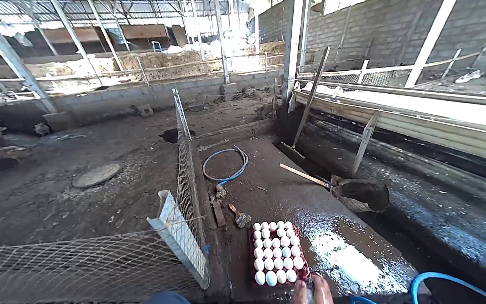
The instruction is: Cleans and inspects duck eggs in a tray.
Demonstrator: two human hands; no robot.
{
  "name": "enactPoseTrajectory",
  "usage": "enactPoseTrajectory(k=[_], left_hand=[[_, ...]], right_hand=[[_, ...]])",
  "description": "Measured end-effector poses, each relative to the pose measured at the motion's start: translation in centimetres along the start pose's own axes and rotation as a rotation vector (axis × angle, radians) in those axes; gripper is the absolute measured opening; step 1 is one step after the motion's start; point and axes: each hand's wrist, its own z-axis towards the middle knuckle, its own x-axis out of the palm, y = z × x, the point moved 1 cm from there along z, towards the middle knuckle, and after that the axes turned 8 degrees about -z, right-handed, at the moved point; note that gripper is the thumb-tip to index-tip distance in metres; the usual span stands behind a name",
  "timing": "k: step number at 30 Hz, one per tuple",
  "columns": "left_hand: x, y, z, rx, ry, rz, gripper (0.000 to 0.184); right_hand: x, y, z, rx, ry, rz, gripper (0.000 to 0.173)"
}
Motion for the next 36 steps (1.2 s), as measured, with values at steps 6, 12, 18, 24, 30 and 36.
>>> enactPoseTrajectory(k=[6, 12, 18, 24, 30, 36], left_hand=[[0.0, -2.3, -1.3, -0.104, -0.033, 0.030, 0.057], [0.5, -2.4, -1.8, -0.129, -0.097, -0.012, 0.054], [0.5, -1.0, -1.5, -0.060, -0.095, -0.021, 0.056], [0.7, -2.8, -2.3, -0.139, -0.092, -0.021, 0.052], [-0.2, -3.4, -1.9, -0.322, -0.048, -0.043, 0.046], [-1.6, -3.3, -0.5, -0.245, -0.031, -0.115, 0.038]], right_hand=[[0.1, -0.5, 0.2, 0.018, -0.028, 0.112, 0.043], [-0.1, -0.7, -1.4, -0.097, 0.030, -0.009, 0.040], [-0.2, -0.4, -1.8, -0.101, 0.071, -0.019, 0.037], [-0.5, 0.0, -1.2, 0.065, 0.040, 0.119, 0.041], [-0.7, -0.3, 1.1, 0.188, 0.232, 0.189, 0.035], [-0.6, 0.1, 1.0, 0.238, 0.329, 0.373, 0.048]])
